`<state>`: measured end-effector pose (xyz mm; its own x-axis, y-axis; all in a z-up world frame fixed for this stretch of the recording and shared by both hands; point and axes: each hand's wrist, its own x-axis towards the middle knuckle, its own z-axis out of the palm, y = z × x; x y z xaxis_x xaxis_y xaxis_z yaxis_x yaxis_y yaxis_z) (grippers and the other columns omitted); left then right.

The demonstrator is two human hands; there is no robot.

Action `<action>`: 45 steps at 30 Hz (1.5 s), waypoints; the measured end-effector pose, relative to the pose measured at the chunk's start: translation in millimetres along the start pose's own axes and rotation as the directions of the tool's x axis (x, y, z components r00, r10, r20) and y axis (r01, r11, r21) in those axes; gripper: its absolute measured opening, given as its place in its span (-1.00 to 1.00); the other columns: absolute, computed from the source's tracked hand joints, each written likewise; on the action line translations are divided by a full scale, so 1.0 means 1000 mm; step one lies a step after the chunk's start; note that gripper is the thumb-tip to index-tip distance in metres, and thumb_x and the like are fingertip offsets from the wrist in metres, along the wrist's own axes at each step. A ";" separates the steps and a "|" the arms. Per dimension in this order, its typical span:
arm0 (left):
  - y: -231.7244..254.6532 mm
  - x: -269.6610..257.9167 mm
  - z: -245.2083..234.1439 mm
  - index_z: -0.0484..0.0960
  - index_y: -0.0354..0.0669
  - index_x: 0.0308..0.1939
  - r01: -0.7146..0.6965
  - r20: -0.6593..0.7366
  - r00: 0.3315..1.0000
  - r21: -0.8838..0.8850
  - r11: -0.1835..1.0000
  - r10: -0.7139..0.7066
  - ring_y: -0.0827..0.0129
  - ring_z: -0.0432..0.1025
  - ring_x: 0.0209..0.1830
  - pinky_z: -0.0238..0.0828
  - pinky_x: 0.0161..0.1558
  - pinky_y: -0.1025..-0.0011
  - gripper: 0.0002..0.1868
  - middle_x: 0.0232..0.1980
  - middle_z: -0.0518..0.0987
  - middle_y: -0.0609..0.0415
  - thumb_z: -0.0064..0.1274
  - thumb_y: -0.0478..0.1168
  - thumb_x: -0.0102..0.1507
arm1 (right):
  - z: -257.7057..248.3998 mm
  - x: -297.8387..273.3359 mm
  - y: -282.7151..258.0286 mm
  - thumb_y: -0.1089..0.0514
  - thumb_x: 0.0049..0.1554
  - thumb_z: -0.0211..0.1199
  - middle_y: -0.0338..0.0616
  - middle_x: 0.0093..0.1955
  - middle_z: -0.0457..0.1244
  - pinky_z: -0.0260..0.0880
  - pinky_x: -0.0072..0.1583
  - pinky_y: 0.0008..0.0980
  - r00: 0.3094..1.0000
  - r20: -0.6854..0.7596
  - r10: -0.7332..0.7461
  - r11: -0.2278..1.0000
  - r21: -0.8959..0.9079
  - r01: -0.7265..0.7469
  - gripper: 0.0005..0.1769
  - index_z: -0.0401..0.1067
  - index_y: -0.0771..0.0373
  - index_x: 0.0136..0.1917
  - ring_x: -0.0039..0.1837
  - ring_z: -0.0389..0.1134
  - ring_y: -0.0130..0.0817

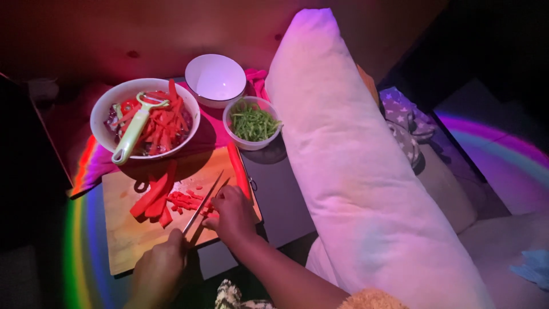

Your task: Chopping carrots on a wooden cutting board with a knife.

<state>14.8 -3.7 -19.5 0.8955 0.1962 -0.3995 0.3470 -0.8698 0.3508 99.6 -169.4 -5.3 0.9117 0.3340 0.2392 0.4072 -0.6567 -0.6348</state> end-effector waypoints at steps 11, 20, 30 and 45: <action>-0.005 -0.003 0.019 0.44 -0.04 -0.05 0.041 0.036 0.998 0.036 0.999 -0.042 -0.24 0.59 -0.09 0.48 0.01 -0.15 -0.72 -0.24 0.68 -0.28 -0.12 0.04 0.32 | 0.011 -0.005 0.010 0.25 -0.23 0.54 -0.08 -0.11 0.28 0.32 0.05 -0.10 0.998 -0.049 -0.031 0.989 -0.145 0.023 -0.75 0.56 0.30 -0.24 0.08 0.31 -0.09; 0.002 -0.009 0.003 0.44 0.01 -0.10 0.011 0.017 1.000 0.009 1.000 -0.011 -0.26 0.59 -0.11 0.48 -0.02 -0.17 -0.73 -0.25 0.69 -0.29 -0.07 0.07 0.30 | 0.014 -0.001 0.017 0.26 -0.24 0.53 -0.04 -0.12 0.29 0.35 0.04 -0.09 0.999 -0.047 -0.013 0.991 -0.136 0.007 -0.78 0.53 0.31 -0.31 0.07 0.33 -0.06; -0.004 -0.012 0.032 0.46 0.02 -0.08 0.034 -0.221 0.975 0.057 0.998 -0.020 -0.32 0.56 -0.13 0.49 -0.09 -0.20 -0.68 -0.23 0.64 -0.30 -0.03 0.05 0.19 | 0.011 0.001 0.013 0.28 -0.19 0.51 -0.01 -0.10 0.29 0.34 0.12 -0.09 0.999 -0.028 -0.027 0.994 -0.108 0.024 -0.81 0.54 0.32 -0.29 0.10 0.32 -0.02; -0.004 -0.004 0.016 0.43 -0.05 -0.06 -0.022 -0.037 0.999 -0.014 1.000 0.021 -0.30 0.59 -0.16 0.49 -0.07 -0.17 -0.70 -0.29 0.68 -0.30 -0.11 0.06 0.32 | -0.029 -0.010 -0.022 0.11 -0.36 0.61 -0.06 0.01 0.26 0.24 0.20 -0.03 0.998 -0.048 -0.035 0.978 -0.209 0.024 -0.47 0.55 0.30 -0.10 0.21 0.21 -0.02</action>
<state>6.0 -8.2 -32.6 0.9123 0.1945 -0.3604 0.3314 -0.8675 0.3709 83.5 -177.9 27.1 0.8986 0.3235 0.2962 0.4312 -0.7753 -0.4614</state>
